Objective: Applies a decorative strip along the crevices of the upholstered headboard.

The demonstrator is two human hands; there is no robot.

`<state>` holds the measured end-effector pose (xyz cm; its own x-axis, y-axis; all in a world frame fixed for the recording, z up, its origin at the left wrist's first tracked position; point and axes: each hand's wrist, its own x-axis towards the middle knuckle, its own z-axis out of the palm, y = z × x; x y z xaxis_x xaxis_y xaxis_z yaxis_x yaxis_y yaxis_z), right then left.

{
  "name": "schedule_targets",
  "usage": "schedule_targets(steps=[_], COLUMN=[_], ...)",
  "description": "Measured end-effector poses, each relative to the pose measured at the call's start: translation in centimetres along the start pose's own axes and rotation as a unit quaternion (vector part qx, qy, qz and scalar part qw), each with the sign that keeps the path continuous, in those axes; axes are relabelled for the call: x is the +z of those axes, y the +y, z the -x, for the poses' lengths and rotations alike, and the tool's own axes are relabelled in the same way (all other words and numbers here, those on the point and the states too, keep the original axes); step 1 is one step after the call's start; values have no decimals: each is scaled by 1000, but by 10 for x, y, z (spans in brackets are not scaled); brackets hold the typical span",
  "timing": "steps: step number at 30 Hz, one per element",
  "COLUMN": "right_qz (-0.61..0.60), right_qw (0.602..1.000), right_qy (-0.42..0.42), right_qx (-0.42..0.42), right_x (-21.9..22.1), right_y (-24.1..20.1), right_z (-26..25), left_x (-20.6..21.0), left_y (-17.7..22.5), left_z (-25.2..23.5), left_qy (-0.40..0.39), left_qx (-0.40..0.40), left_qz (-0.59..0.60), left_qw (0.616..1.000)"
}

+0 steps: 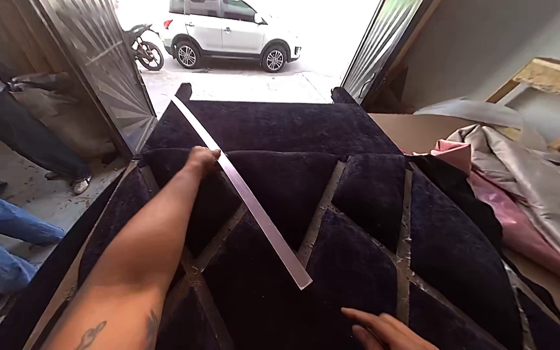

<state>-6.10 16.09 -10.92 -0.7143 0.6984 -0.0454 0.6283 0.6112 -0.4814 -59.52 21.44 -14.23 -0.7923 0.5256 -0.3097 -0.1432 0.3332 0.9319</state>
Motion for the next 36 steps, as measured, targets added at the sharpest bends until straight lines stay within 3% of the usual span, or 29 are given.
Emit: schedule_targets(steps=[6, 10, 12, 17, 20, 22, 25, 26, 28, 31, 34, 36], right_qz=[89, 29, -9, 91, 113, 150, 205, 217, 225, 226, 220, 223], right_qw=[987, 999, 998, 992, 985, 977, 965, 961, 955, 955, 969, 965], right_qy=[106, -34, -49, -92, -132, -149, -164, -169, -190, -190, -109, -126], right_qx=[-76, 13, 41, 13, 19, 10, 6, 5, 13, 11, -38, -47], right_x=[43, 37, 35, 46, 39, 35, 31, 31, 31, 32, 40, 33], right_y=[-13, -20, -20, -24, -26, -26, -29, -31, -33, -34, -28, -36], right_z=[-113, -160, -171, -176, -181, -180, -183, -184, -187, -187, -177, -172], left_x=[0, 2, 3, 1, -1, 2, 14, 14, 10, 6, 9, 14], left_y=[12, 17, 20, 24, 34, 42, 54, 52, 44, 34, 36, 37], left_z=[-27, -38, -39, -33, -30, -29, -17, -20, -36, -55, -57, -55], left_qy=[11, 14, 3, -47, -68, -46, 41, 32, -39, -114, -111, -106], left_qx=[3, -18, -31, -52, -82, -83, 38, 83, 162, 172, 144, 133], left_qz=[12, -26, -43, -56, -149, -308, -586, -638, -681, -694, -701, -705], left_qw=[1000, 999, 999, 996, 983, 947, 809, 765, 713, 690, 689, 689])
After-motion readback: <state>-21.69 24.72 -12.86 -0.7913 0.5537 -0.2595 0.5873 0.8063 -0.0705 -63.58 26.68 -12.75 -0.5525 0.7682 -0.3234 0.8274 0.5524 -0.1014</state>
